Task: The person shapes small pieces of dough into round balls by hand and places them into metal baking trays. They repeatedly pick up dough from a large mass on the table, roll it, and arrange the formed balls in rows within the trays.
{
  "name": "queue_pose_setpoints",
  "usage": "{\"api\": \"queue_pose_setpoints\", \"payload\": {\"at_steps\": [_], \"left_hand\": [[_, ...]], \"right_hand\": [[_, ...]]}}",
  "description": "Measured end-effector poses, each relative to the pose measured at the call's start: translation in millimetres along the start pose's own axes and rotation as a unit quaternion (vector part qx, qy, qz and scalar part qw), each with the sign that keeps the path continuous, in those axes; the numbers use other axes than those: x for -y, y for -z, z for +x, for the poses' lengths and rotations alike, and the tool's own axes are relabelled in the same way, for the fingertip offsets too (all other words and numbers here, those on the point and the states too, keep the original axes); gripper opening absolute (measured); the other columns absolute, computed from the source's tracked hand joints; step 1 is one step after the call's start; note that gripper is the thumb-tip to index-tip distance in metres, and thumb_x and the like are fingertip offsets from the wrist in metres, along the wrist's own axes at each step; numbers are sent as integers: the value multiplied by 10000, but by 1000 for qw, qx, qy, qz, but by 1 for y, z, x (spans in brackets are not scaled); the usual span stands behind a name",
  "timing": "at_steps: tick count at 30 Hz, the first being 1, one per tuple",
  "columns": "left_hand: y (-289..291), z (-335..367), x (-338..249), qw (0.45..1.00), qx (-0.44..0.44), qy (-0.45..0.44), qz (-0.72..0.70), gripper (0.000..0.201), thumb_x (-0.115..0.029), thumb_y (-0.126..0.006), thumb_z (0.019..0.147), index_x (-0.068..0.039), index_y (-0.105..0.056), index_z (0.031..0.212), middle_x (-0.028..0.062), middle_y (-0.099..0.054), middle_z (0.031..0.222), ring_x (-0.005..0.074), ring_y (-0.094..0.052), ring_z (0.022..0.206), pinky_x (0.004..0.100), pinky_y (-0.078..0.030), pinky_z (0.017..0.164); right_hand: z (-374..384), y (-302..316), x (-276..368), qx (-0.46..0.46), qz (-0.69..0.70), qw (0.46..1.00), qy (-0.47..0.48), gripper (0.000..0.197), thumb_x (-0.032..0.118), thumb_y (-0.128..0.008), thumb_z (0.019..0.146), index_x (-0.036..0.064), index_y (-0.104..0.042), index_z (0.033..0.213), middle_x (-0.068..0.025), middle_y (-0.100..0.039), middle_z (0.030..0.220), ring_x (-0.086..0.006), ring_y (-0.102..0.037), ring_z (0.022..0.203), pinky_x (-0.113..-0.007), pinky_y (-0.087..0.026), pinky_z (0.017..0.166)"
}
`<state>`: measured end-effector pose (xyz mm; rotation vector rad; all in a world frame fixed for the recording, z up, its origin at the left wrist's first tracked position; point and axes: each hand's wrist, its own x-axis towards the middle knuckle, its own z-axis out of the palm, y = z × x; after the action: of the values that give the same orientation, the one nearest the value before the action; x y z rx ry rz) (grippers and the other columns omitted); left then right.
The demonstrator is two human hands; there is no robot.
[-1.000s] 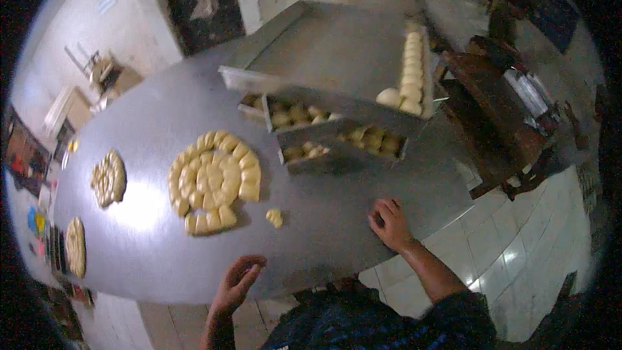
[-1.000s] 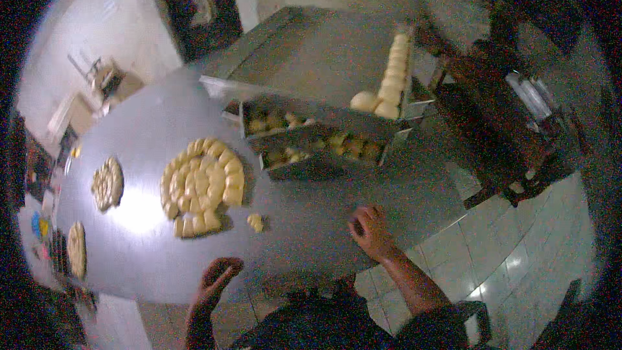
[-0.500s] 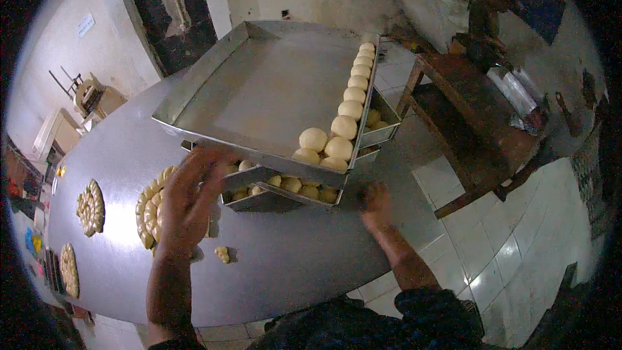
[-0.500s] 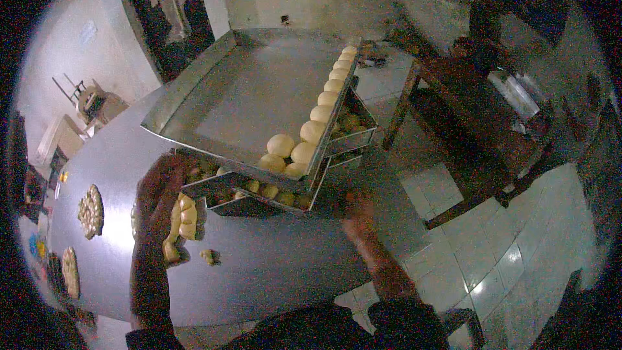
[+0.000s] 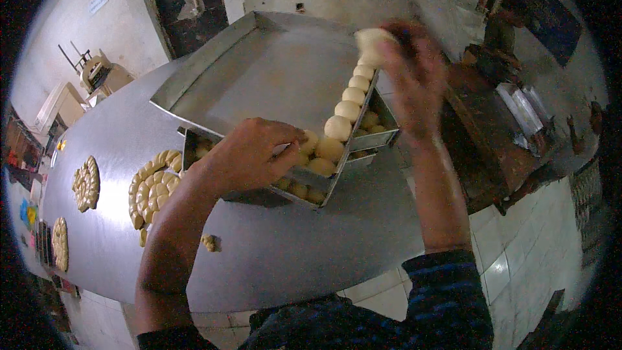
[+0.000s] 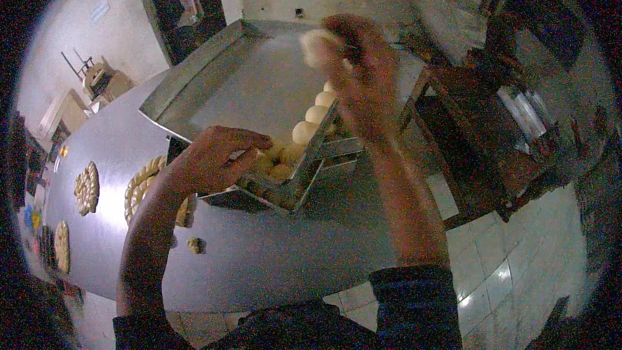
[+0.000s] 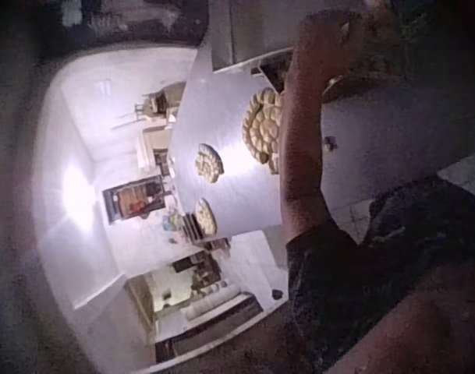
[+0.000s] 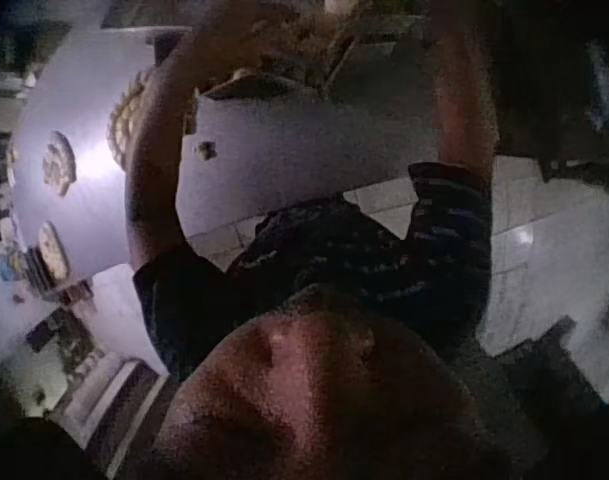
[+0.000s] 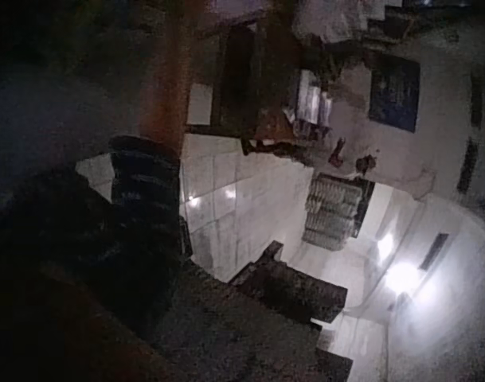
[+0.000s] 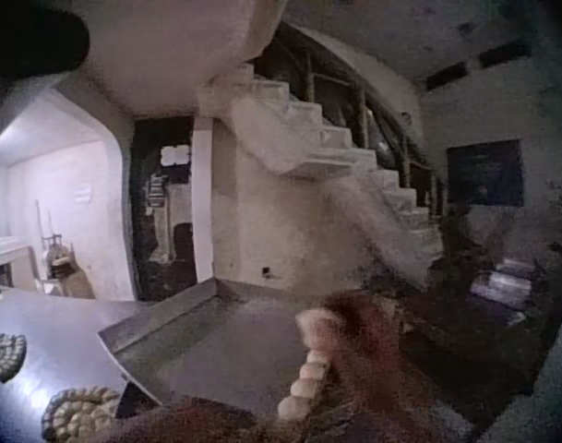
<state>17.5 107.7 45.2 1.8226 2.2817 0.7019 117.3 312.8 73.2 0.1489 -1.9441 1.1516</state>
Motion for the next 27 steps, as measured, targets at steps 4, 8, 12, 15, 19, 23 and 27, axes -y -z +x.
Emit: {"api": "queue_pose_setpoints", "payload": {"at_steps": [4,8,12,15,19,23,27], "left_hand": [[9,-37,5,977,-191,-58,68,244,-181,-530,823,-7,-614,972,155,-614,997,314,-575,949,377,-443,852],[32,-167,47,927,-350,134,33,174,-80,-559,803,-9,-622,948,121,-624,967,268,-578,935,365,-437,842],[6,-326,142,790,-495,351,-82,213,-178,-545,873,-6,-626,966,97,-631,947,151,-596,832,281,-486,726],[-3,-456,211,706,-520,480,10,258,-238,-561,853,-16,-631,963,126,-628,949,205,-608,838,316,-491,745],[-4,-604,287,615,-468,615,156,260,-251,-580,810,-55,-643,968,129,-605,956,269,-543,932,367,-426,863],[7,-673,356,580,-393,679,220,302,-278,-581,790,-116,-619,1041,120,-528,1114,314,-385,1103,415,-374,911],[44,-698,404,565,-263,743,242,510,-455,-461,830,-158,-471,1245,125,-335,1347,364,-140,1285,580,-220,975]], "right_hand": [[12,-20,-18,237,-163,955,-71,208,183,-553,842,37,-608,980,-58,-629,922,-136,-568,857,-286,-436,797],[-14,-34,28,-111,-102,988,35,292,172,-422,893,-15,-508,1099,-137,-560,1083,-207,-531,992,-334,-400,893],[-102,-120,71,120,146,967,168,347,195,-475,851,35,-492,1158,-121,-563,1012,-227,-544,922,-355,-431,809],[-150,-224,77,390,66,901,180,280,168,-586,751,65,-601,1011,-75,-604,805,-244,-582,667,-358,-465,613],[-242,-362,70,534,111,826,144,328,150,-614,729,65,-598,1046,-81,-599,873,-254,-576,787,-340,-471,710],[-298,-473,87,568,10,811,141,447,303,-567,808,84,-501,1193,-95,-497,1159,-271,-468,1058,-390,-386,879],[-291,-550,93,569,-165,788,166,576,454,-459,847,104,-387,1298,-76,-320,1371,-281,-289,1251,-437,-256,975]]}}
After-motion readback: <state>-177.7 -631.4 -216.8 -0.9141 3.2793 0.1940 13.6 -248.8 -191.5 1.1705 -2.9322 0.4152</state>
